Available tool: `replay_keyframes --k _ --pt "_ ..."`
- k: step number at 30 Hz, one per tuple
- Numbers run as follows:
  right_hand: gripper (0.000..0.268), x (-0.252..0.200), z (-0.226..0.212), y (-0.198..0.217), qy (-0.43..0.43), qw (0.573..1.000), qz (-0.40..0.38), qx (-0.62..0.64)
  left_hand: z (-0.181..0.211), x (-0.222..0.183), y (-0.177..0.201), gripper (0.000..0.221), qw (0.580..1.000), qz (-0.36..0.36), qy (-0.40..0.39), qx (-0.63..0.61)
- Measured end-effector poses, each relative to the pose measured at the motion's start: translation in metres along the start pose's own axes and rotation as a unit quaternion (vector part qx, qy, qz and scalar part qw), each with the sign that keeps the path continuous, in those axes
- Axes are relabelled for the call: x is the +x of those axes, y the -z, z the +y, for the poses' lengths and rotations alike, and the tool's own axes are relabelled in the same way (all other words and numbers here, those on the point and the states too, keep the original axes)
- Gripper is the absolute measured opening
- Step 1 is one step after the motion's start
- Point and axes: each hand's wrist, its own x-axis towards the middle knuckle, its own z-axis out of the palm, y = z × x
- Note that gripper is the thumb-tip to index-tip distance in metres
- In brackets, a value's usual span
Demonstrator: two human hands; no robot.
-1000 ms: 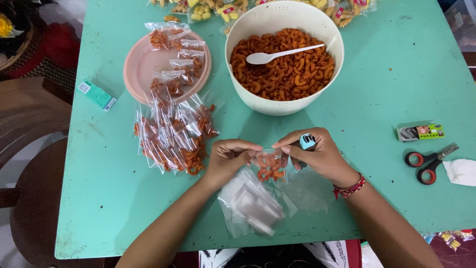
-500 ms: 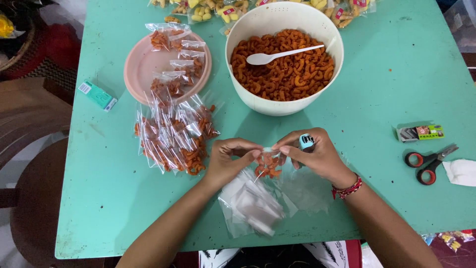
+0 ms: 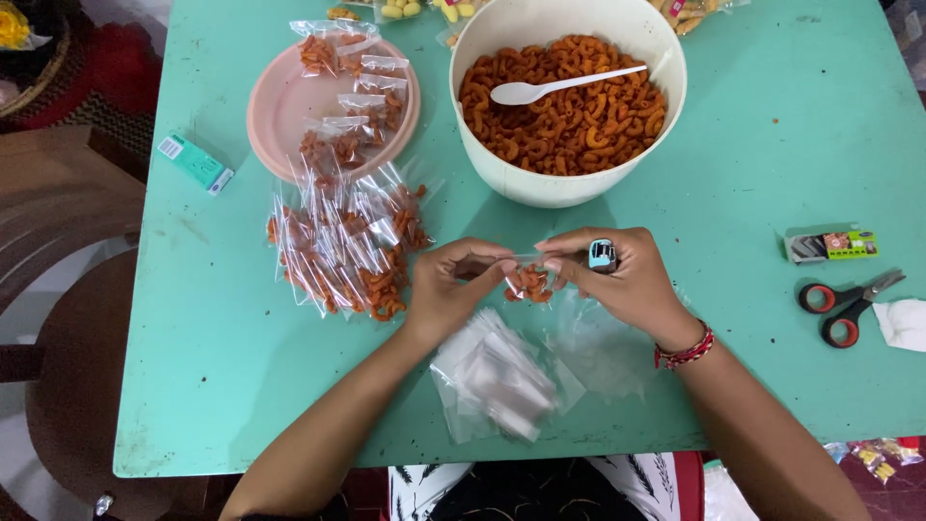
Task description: Sealing small plastic bags of snacks by melting the edges with a lighter.
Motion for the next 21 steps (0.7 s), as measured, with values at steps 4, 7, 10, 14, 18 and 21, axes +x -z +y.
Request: replay_keyframes --k 4,7,10,14,18,21 --pt "0.016 0.001 -0.002 0.001 -0.02 1.0 -0.002 -0.009 0.002 -0.002 0.0 0.014 0.999 0.003 -0.018 0.027" --pt "0.013 0.002 -0.007 -0.001 0.014 1.0 0.005 -0.023 0.004 -0.003 -0.003 0.015 0.999 0.012 -0.024 0.028" --pt "0.01 0.002 -0.01 -0.003 0.03 0.999 0.007 -0.025 0.004 -0.003 -0.004 0.015 0.999 0.039 -0.007 0.004" --pt "0.01 -0.001 -0.004 -0.002 0.026 0.999 0.027 -0.027 0.006 -0.003 -0.004 0.015 0.999 0.031 0.015 -0.009" --pt "0.01 -0.001 -0.004 0.001 0.038 0.998 0.033 -0.03 0.002 -0.003 -0.006 0.015 0.999 0.032 0.002 -0.025" --pt "0.011 -0.001 -0.003 -0.001 0.045 0.998 0.033 -0.033 -0.011 -0.002 -0.004 0.013 0.999 0.054 -0.005 0.001"
